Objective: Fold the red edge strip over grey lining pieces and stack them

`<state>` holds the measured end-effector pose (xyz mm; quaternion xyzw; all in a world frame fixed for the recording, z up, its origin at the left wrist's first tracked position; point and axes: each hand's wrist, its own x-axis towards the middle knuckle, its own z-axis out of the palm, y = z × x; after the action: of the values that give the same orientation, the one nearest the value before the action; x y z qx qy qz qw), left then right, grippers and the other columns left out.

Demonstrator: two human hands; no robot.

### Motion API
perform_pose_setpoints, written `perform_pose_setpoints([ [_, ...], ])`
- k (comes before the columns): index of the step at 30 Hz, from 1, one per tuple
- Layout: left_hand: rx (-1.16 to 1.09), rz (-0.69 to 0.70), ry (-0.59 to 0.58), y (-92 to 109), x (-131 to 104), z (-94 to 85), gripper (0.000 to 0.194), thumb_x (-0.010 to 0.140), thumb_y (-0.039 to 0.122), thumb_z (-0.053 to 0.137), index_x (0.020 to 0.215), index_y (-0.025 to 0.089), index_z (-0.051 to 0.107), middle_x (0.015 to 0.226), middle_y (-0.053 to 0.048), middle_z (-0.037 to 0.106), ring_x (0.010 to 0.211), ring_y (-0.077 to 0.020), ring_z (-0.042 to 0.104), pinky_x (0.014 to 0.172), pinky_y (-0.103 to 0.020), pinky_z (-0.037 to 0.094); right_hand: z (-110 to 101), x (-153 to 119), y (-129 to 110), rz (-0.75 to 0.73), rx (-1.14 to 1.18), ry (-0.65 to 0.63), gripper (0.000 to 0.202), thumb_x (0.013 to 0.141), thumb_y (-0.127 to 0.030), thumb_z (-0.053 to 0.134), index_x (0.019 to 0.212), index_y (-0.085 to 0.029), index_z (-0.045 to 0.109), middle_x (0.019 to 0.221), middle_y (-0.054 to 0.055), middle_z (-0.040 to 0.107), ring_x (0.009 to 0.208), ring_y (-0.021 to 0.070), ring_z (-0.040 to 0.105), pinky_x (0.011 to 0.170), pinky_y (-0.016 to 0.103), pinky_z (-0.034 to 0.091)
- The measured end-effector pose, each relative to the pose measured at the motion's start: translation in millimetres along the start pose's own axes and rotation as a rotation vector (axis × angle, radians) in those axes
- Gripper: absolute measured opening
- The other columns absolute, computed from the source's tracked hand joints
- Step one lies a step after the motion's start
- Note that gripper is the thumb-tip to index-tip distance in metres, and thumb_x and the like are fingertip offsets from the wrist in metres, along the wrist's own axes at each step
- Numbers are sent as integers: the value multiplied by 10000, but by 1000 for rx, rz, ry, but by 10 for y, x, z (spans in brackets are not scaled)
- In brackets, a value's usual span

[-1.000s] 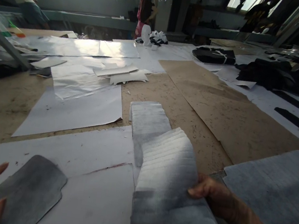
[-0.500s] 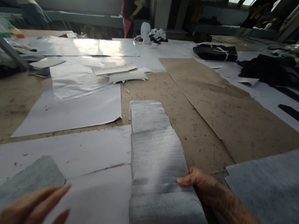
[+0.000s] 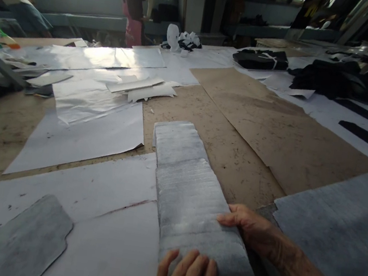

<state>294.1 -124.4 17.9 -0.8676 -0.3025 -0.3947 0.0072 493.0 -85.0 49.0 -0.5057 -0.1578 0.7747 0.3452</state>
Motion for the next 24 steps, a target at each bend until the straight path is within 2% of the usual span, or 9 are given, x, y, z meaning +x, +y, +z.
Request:
perform_pose_setpoints([
  [6, -166, -12, -266, 32, 4, -190, 333, 858, 171, 455, 1175, 92, 517, 1116, -99, 604, 1106, -212, 503, 1049, -403, 215, -8, -126, 21, -148, 19, -58, 682, 502, -539, 777, 994, -103, 594, 808, 67, 661, 709, 177, 610, 665, 259, 483],
  [8, -189, -22, -325, 29, 11, -217, 368, 850, 161, 448, 1206, 74, 483, 1148, -123, 579, 1133, -228, 477, 1044, -423, 206, 23, -153, -8, -161, 6, -15, 718, 529, -666, 685, 968, -105, 600, 773, 62, 647, 662, 162, 596, 606, 245, 478],
  [10, -209, -31, -343, 28, 0, -223, 382, 841, 140, 447, 1216, 67, 458, 1164, -145, 558, 1149, -243, 460, 1036, -456, 201, 75, -188, -29, -209, -91, 117, 729, 580, -734, 577, 958, -112, 600, 752, 59, 634, 611, 147, 578, 518, 227, 455],
  [12, -228, -26, -347, 30, -25, -218, 410, 825, 110, 459, 1232, 87, 423, 1192, -162, 528, 1171, -260, 437, 1026, -514, 190, 137, -247, -11, -326, -310, 407, 652, 600, -660, 610, 969, -123, 594, 790, 65, 637, 621, 150, 584, 485, 218, 444],
  [14, -235, -25, -333, 36, -56, -205, 449, 818, 103, 470, 1258, 113, 380, 1240, -180, 479, 1185, -272, 420, 1018, -582, 156, 193, -342, 74, -494, -584, 742, 486, 627, -478, 666, 965, -136, 595, 852, 70, 645, 684, 165, 608, 528, 227, 473],
  [16, -231, -32, -327, 48, -82, -183, 502, 829, 127, 464, 1308, 118, 312, 1294, -206, 412, 1203, -281, 396, 1013, -627, 107, 231, -473, 235, -656, -810, 952, 331, 677, -344, 629, 938, -143, 605, 876, 70, 652, 720, 172, 621, 581, 247, 505],
  [18, -219, -33, -317, 62, -97, -159, 566, 842, 154, 458, 1358, 108, 230, 1350, -229, 324, 1239, -296, 341, 1009, -646, 72, 260, -625, 461, -764, -1001, 1024, 238, 743, -280, 559, 931, -143, 607, 869, 68, 655, 725, 172, 625, 617, 271, 524],
  [21, -190, -34, -252, 56, -106, -150, 653, 832, 160, 495, 1394, 120, 165, 1409, -224, 212, 1291, -339, 221, 1000, -658, 59, 312, -828, 852, -822, -1251, 1070, 233, 797, -232, 511, 996, -132, 580, 940, 87, 638, 824, 195, 614, 723, 329, 531],
  [24, -242, 24, -172, -6, -119, -212, 642, 822, 129, 508, 1389, 126, 207, 1367, -201, 299, 1264, -318, 273, 1024, -619, 96, 358, -927, 1174, -813, -1369, 1081, 294, 816, -214, 495, 1089, -108, 520, 1018, 121, 599, 935, 221, 572, 802, 378, 510],
])
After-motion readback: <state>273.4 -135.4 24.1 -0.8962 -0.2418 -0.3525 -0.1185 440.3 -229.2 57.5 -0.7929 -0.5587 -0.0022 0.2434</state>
